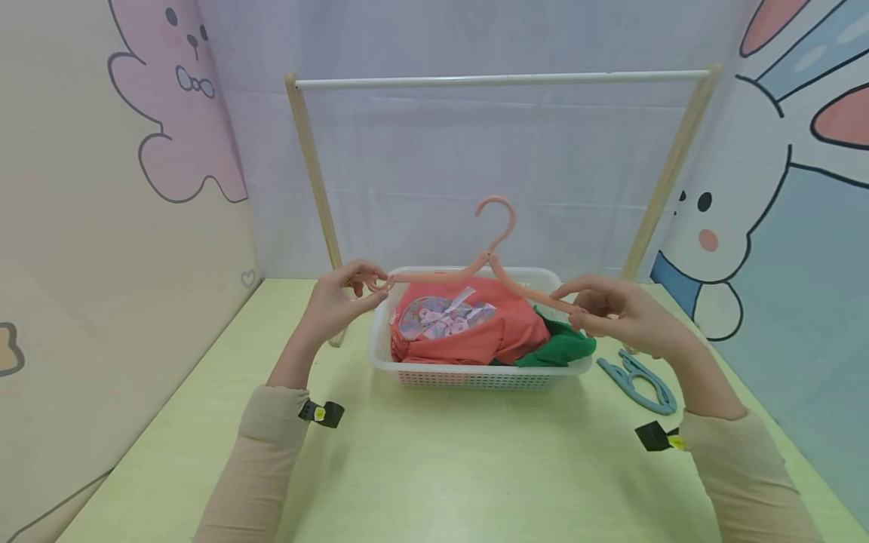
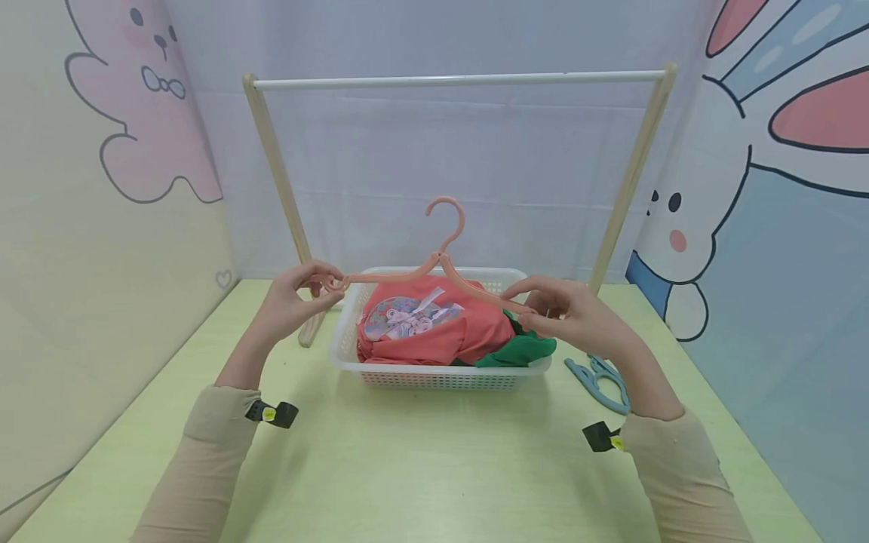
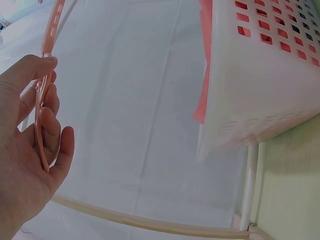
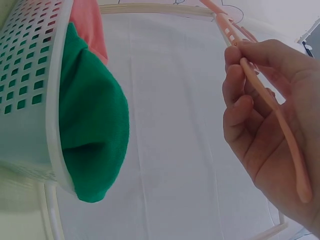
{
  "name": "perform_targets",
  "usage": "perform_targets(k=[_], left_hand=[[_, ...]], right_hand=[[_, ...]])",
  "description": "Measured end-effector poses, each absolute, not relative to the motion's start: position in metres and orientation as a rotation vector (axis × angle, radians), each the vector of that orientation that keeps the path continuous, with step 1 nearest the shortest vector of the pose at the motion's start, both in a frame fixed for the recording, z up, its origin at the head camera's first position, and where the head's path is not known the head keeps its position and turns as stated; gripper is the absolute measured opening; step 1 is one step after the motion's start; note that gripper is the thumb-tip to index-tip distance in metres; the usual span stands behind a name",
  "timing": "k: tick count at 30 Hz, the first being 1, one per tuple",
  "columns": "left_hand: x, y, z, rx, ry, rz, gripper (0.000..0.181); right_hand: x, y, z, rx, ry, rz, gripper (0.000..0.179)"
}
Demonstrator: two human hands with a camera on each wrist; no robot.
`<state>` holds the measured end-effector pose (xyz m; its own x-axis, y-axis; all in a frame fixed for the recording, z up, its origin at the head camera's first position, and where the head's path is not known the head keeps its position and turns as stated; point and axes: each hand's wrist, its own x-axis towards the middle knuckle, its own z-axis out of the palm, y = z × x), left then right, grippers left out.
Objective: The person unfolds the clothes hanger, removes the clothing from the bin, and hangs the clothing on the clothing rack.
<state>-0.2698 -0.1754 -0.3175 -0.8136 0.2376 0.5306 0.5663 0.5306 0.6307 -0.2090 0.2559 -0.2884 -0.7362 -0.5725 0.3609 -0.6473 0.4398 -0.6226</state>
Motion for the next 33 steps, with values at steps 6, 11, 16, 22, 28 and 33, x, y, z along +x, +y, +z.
perform_targets(k=[6,11,16,22,28,33], left_hand=[[-0.268,-0.175,-0.317,-0.650,-2.377,-1.177,0.021],[-0.267,-0.176,-0.317,-0.649,-2.372,-1.179,0.021],[-0.266,-0.176,-0.316,-0.644,-2.371,-1.194,0.022],[-0.266,-0.175,-0.314,-0.629,-2.369,-1.191,0.021],[-0.267,-0.175,-0.315,-0.631,-2.358,-1.191,0.021],[-0.266,-0.174,-0.314,-0.628,-2.353,-1.186,0.022]], right_hand=[[-0.210,0.255,-0.287,1.068,-2.592,1.213,0.034],[-0.209,0.255,-0.285,1.061,-2.610,1.247,0.036],[-0.210,0.256,-0.284,1.072,-2.605,1.208,0.037],[-0.206,0.255,-0.283,1.040,-2.603,1.056,0.037],[-0.200,0.252,-0.281,0.961,-2.619,0.985,0.036],[-0.198,0.251,-0.280,0.927,-2.616,0.942,0.036]])
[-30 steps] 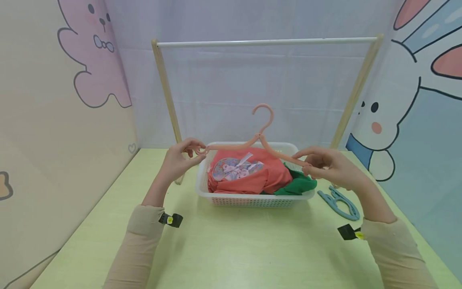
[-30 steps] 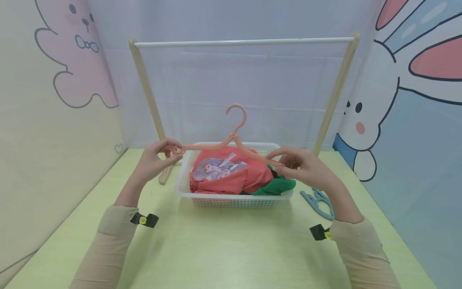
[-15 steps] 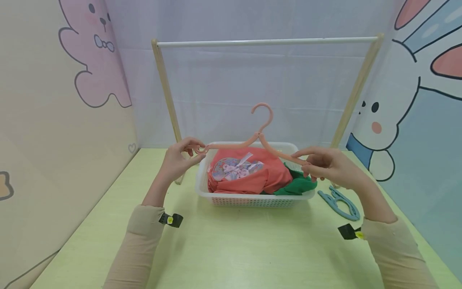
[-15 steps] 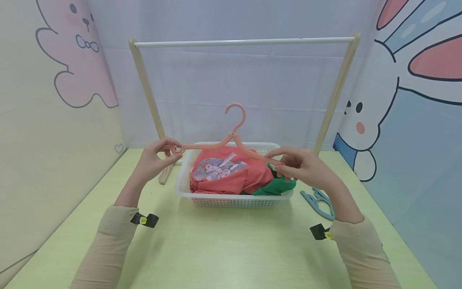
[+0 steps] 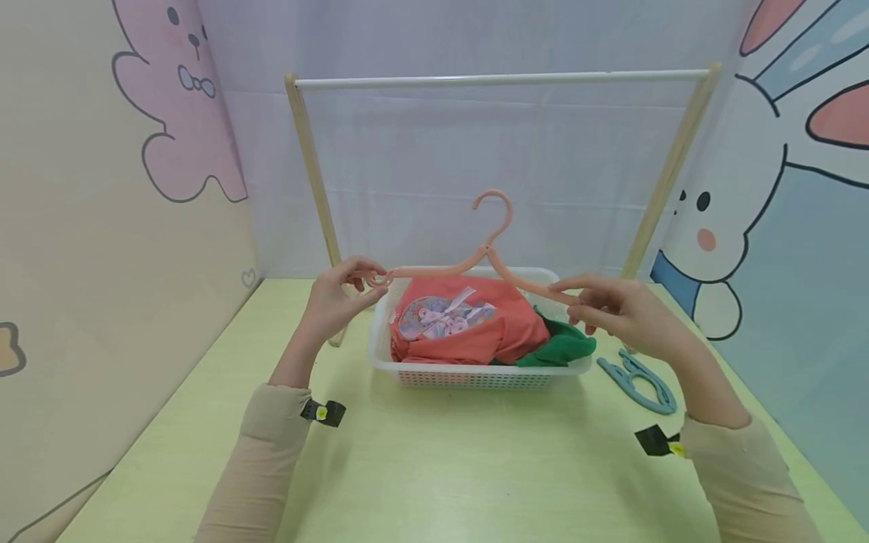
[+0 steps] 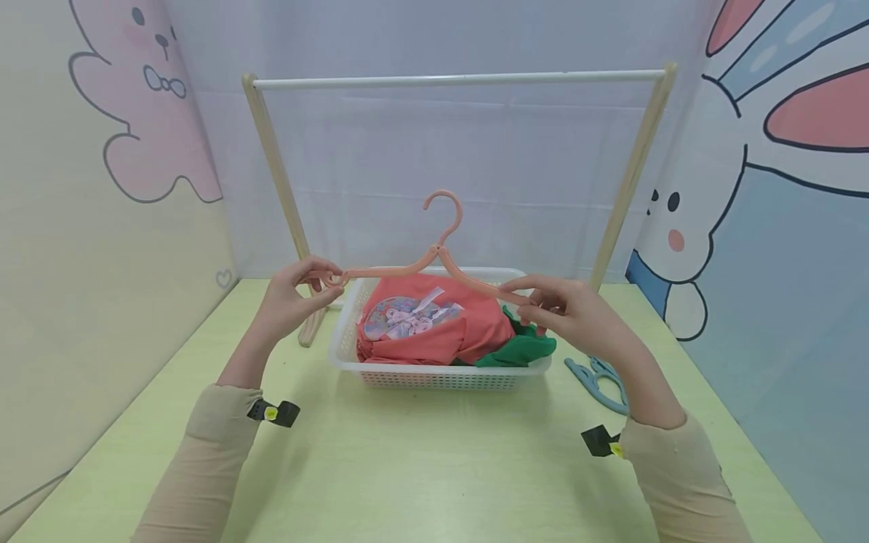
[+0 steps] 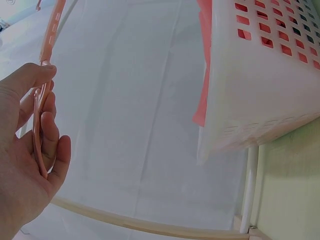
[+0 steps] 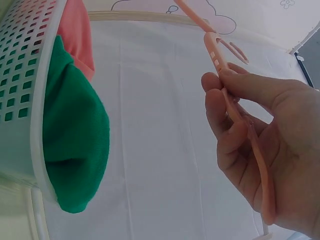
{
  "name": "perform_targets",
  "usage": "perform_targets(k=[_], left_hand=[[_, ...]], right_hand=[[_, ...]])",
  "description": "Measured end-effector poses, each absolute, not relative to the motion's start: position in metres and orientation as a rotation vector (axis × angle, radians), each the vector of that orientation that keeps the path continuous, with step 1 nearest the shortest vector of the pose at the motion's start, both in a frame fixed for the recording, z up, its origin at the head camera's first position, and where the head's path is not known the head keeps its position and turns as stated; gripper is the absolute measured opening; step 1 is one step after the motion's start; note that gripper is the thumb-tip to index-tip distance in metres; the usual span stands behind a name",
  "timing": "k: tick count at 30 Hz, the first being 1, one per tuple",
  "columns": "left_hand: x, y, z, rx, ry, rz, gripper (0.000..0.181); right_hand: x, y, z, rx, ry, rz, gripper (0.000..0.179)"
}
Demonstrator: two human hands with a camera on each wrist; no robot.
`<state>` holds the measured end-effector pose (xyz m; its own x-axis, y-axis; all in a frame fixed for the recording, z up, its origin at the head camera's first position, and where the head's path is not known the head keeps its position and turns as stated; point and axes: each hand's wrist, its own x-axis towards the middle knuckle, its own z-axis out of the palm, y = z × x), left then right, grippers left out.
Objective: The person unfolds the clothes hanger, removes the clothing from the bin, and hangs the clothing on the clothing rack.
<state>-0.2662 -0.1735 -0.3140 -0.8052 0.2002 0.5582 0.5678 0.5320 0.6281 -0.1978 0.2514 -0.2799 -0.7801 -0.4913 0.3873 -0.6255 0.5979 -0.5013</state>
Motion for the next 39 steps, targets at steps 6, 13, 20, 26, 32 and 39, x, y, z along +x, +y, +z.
perform_targets(k=[6,13,20,26,32,39], left_hand=[[-0.267,-0.173,-0.314,-0.626,-2.356,-1.197,0.022],[-0.268,-0.172,-0.314,-0.632,-2.359,-1.214,0.023],[-0.271,-0.172,-0.312,-0.662,-2.342,-1.246,0.027],[-0.276,-0.179,-0.312,-0.631,-2.345,-1.349,0.030],[-0.278,-0.191,-0.312,-0.554,-2.324,-1.432,0.029],[-0.276,-0.195,-0.311,-0.529,-2.354,-1.501,0.025]], right_hand=[[-0.198,0.251,-0.279,0.919,-2.599,0.923,0.036],[-0.199,0.251,-0.280,0.881,-2.535,0.957,0.034],[-0.200,0.255,-0.283,0.895,-2.484,0.982,0.034],[-0.200,0.260,-0.283,0.880,-2.480,0.967,0.033],[-0.199,0.268,-0.285,0.911,-2.434,1.005,0.033],[-0.197,0.276,-0.287,0.908,-2.397,1.024,0.035]])
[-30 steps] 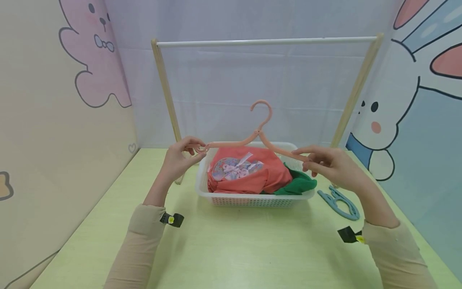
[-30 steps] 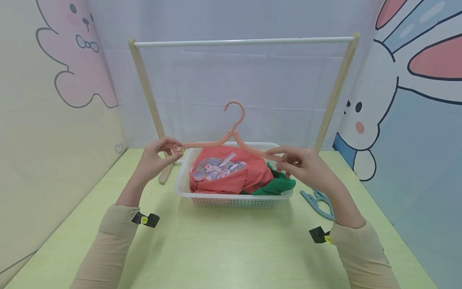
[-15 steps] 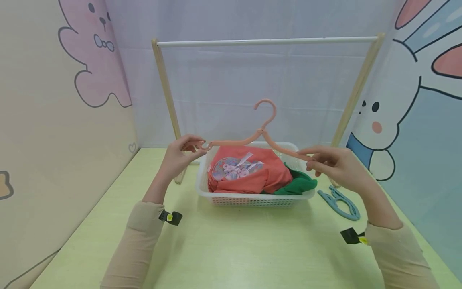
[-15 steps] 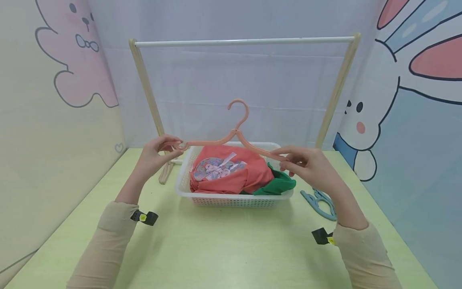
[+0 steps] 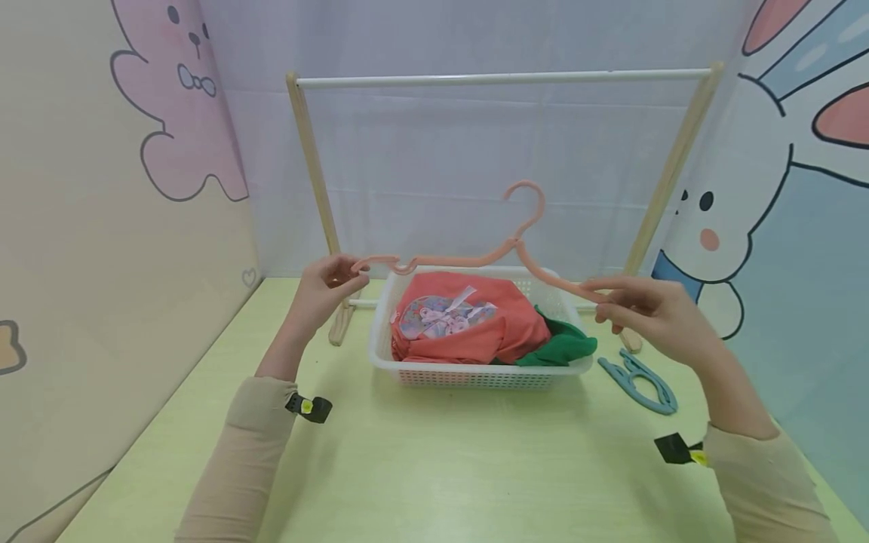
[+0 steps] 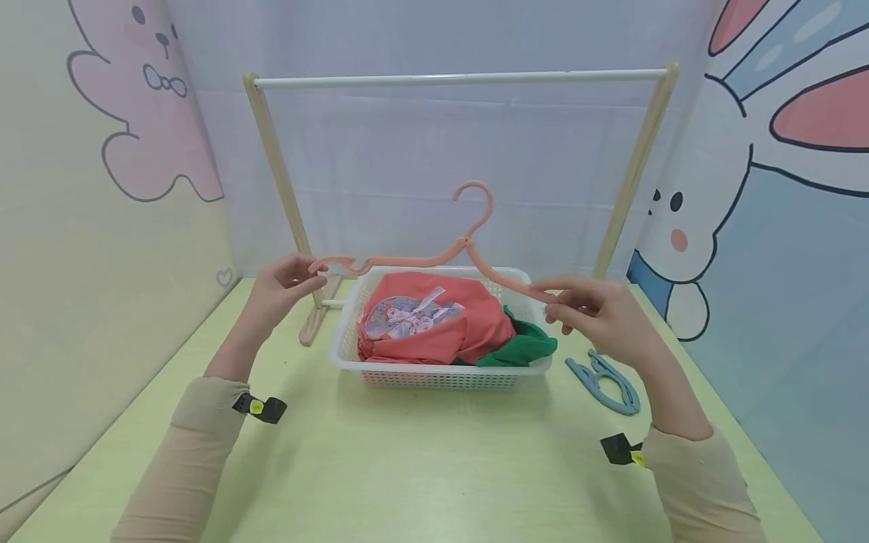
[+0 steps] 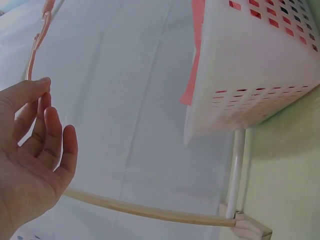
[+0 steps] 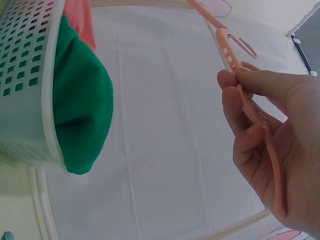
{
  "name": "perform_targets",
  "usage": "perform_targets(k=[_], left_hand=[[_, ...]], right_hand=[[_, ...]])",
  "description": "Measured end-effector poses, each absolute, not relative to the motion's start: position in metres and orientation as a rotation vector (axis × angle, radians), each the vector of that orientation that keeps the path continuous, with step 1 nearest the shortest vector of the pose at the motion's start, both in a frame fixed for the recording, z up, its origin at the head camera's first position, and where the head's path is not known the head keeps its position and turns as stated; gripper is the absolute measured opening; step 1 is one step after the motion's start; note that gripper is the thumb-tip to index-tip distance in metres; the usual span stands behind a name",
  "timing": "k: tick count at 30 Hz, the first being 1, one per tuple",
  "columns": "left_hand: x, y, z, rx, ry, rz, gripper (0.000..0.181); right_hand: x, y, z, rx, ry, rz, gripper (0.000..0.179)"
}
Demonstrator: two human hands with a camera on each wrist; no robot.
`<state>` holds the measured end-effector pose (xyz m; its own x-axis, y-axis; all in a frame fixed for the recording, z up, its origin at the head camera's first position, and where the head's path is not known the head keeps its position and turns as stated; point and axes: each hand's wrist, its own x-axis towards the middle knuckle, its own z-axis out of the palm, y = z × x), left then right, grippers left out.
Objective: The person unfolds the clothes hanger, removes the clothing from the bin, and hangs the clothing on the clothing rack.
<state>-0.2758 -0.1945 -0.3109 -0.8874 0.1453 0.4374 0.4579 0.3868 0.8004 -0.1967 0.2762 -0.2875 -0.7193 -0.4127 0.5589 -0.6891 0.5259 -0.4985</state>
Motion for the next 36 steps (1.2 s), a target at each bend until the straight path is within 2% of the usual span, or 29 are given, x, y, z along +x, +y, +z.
perform_targets(k=[14,23,36], left_hand=[[-0.281,-0.188,-0.322,-0.667,-2.541,-1.362,0.021],[-0.278,-0.172,-0.331,-0.958,-2.662,-1.126,0.012],[-0.280,-0.149,-0.349,-1.269,-2.836,-0.878,0.017]], right_hand=[[-0.195,0.281,-0.284,0.954,-2.310,1.014,0.038],[-0.195,0.280,-0.285,0.959,-2.305,1.026,0.039],[-0.193,0.280,-0.287,0.952,-2.308,1.047,0.039]])
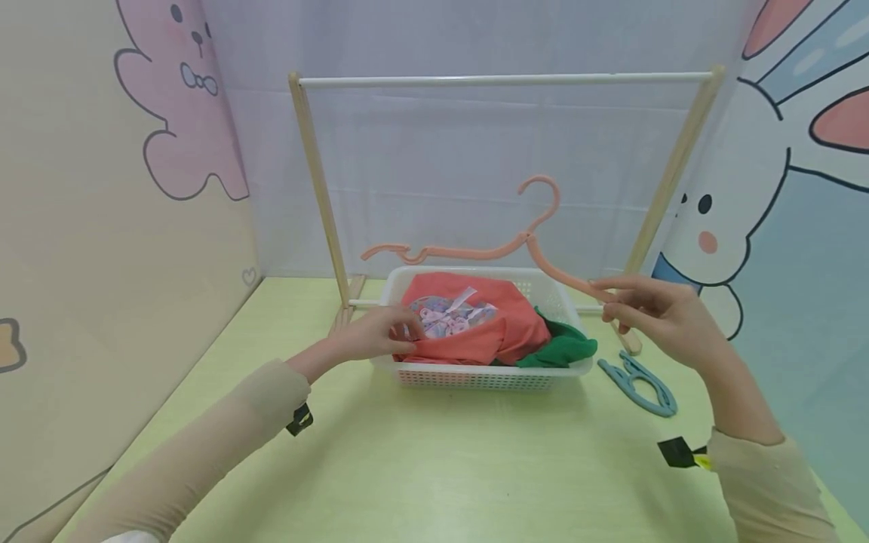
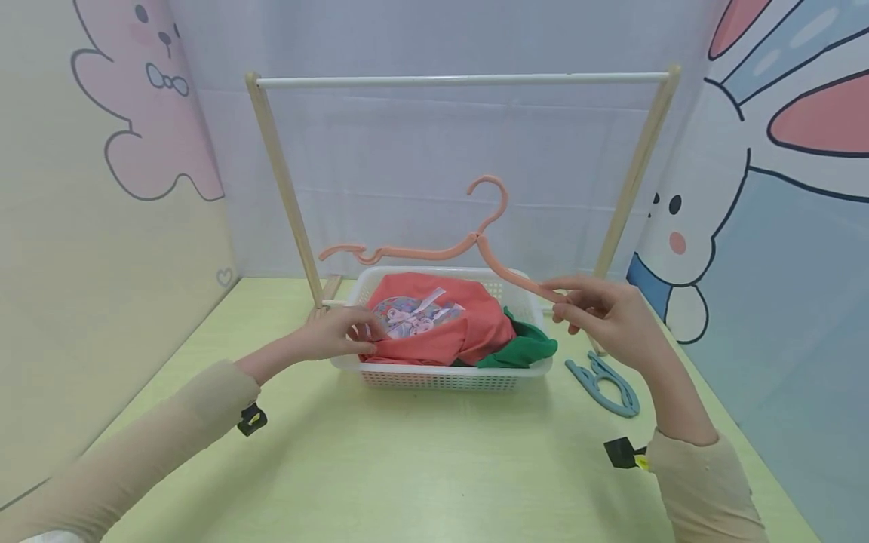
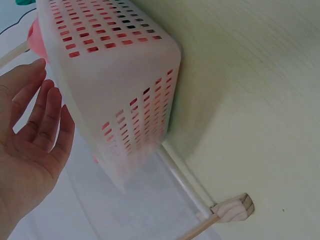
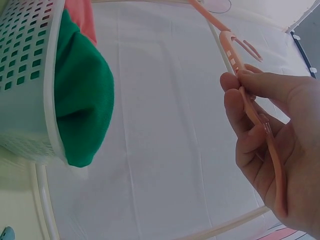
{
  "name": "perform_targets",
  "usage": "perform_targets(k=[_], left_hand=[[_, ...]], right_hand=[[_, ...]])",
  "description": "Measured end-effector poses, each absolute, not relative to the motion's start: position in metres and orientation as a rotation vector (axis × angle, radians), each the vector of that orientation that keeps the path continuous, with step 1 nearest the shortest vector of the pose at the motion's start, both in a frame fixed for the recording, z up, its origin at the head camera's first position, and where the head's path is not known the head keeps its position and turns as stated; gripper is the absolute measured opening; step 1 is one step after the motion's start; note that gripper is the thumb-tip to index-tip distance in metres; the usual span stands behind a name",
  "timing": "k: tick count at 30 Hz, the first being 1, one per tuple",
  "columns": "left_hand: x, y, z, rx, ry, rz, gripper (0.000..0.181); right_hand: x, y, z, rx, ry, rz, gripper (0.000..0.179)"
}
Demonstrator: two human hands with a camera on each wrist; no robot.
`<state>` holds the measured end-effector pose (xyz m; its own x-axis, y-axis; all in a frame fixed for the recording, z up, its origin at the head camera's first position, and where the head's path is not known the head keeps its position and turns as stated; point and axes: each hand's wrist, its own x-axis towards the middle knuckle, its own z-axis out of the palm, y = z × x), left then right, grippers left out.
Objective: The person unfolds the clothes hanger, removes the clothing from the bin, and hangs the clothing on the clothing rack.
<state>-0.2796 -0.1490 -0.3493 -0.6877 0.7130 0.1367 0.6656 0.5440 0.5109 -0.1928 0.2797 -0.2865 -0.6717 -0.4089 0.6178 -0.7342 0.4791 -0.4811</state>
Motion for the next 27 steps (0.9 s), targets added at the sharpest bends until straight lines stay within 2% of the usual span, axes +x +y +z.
perform_targets(k=[13,19,27], left_hand=[[-0.291,-0.125,-0.357,1.198,2.811,0.455,0.020],[-0.292,-0.118,-0.359,1.274,2.792,0.316,0.008],[-0.302,-0.129,-0.340,1.313,2.754,0.439,0.004]], right_hand=[[-0.196,0.283,-0.287,0.988,-2.296,1.016,0.039],[-0.196,0.283,-0.288,0.984,-2.302,1.022,0.038],[-0.196,0.285,-0.288,0.953,-2.292,0.992,0.039]])
